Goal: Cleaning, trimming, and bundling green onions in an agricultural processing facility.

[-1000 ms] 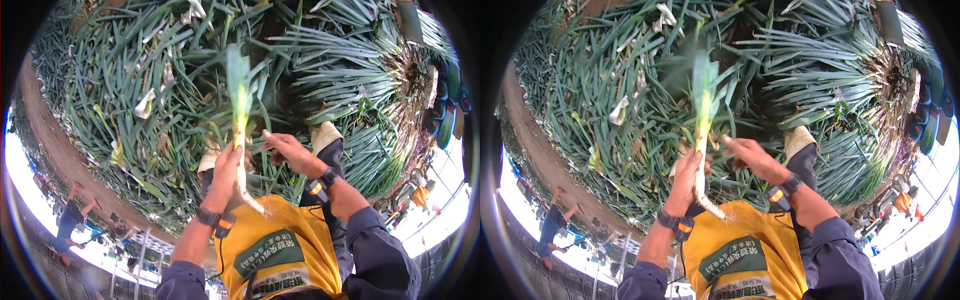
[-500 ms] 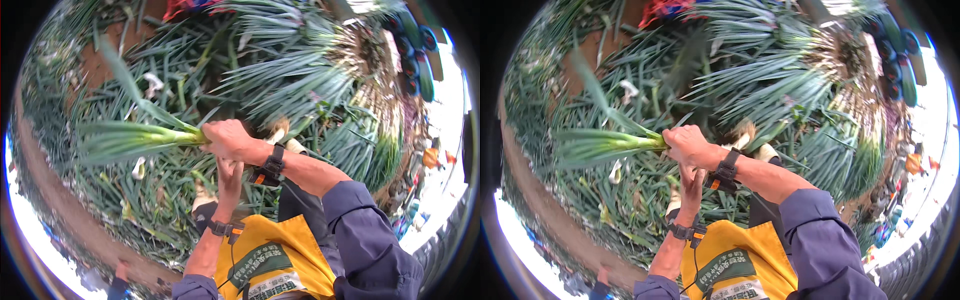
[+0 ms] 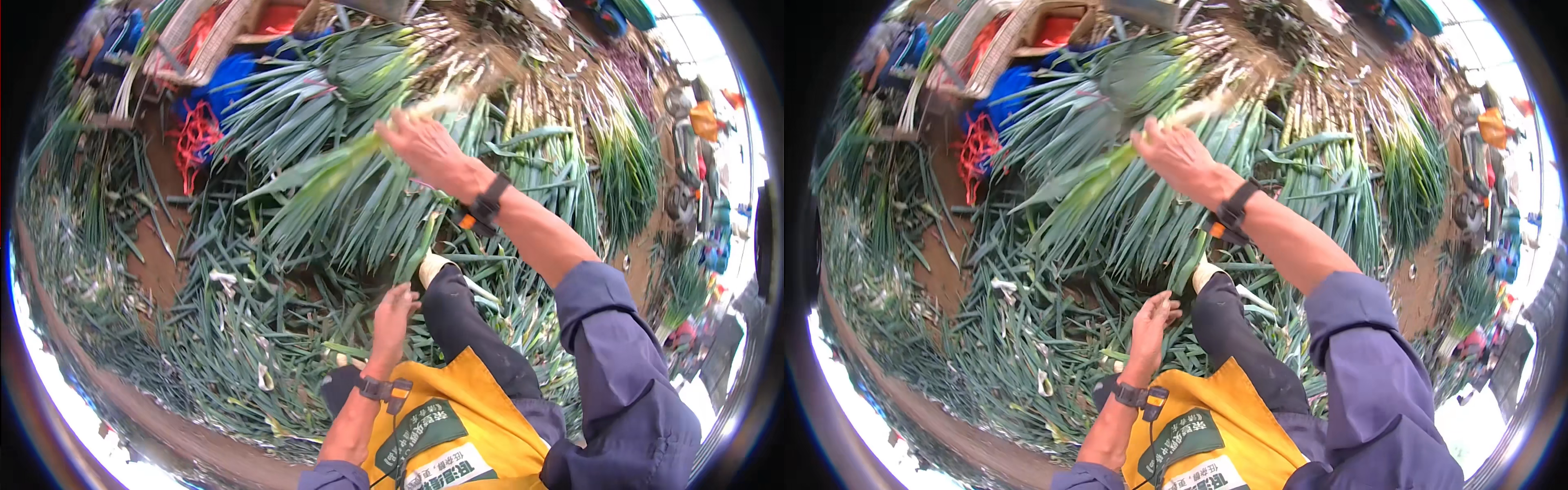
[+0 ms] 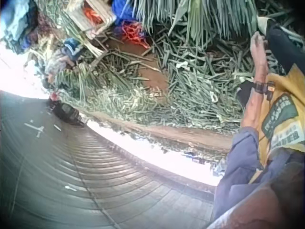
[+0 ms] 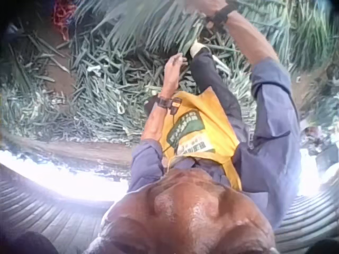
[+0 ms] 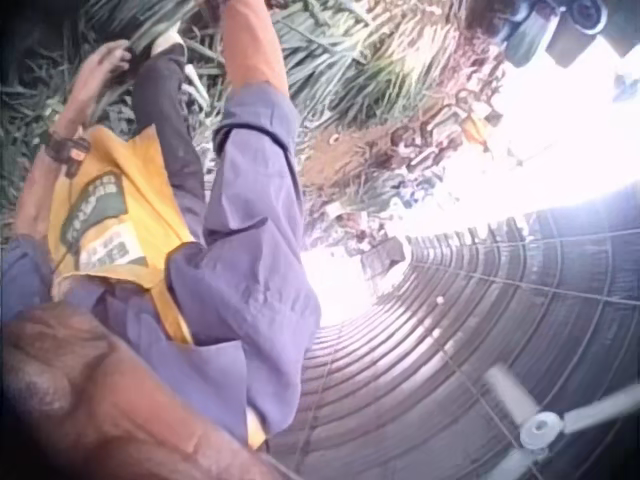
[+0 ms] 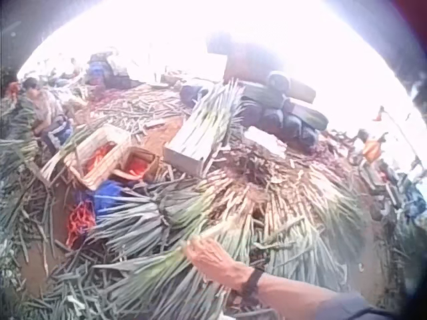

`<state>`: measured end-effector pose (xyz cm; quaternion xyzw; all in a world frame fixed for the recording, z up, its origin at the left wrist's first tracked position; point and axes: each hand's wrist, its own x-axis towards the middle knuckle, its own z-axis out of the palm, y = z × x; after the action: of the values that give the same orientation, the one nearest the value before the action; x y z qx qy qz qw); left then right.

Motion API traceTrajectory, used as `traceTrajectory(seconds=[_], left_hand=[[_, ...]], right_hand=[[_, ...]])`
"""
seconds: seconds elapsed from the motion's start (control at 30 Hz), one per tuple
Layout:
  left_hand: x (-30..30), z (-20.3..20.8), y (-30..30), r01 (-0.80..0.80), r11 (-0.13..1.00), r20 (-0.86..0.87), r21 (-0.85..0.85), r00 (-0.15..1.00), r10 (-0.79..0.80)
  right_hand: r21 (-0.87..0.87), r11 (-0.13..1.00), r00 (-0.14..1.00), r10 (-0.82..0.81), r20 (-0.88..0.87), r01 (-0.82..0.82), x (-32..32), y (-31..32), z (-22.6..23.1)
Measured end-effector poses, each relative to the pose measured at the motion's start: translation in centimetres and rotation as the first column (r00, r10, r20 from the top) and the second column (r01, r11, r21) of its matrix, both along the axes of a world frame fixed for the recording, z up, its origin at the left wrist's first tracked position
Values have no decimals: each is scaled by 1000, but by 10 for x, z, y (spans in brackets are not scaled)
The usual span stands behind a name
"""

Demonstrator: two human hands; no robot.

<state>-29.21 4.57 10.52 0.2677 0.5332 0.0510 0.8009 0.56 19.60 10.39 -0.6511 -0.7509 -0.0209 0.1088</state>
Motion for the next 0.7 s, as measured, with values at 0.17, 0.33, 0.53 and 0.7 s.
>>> traceTrajectory(seconds=[0.17, 0.33, 0.53, 0.7], left_hand=[[43, 11, 38, 82, 997, -13, 13, 997, -82], [13, 3, 66, 198, 975, 3, 103, 980, -200], [-35, -69, 71, 524, 847, -164, 90, 847, -506], [-83, -138, 100, 647, 750, -209, 141, 760, -616]], right_hand=[[-403, 862, 851, -439, -289, 308, -18, -68, -1], [-669, 577, 592, -767, -247, 468, -69, -259, -33], [-768, 58, 182, -980, 78, 638, -240, -540, 31], [-956, -99, 261, -950, 174, 275, -376, -640, 94]])
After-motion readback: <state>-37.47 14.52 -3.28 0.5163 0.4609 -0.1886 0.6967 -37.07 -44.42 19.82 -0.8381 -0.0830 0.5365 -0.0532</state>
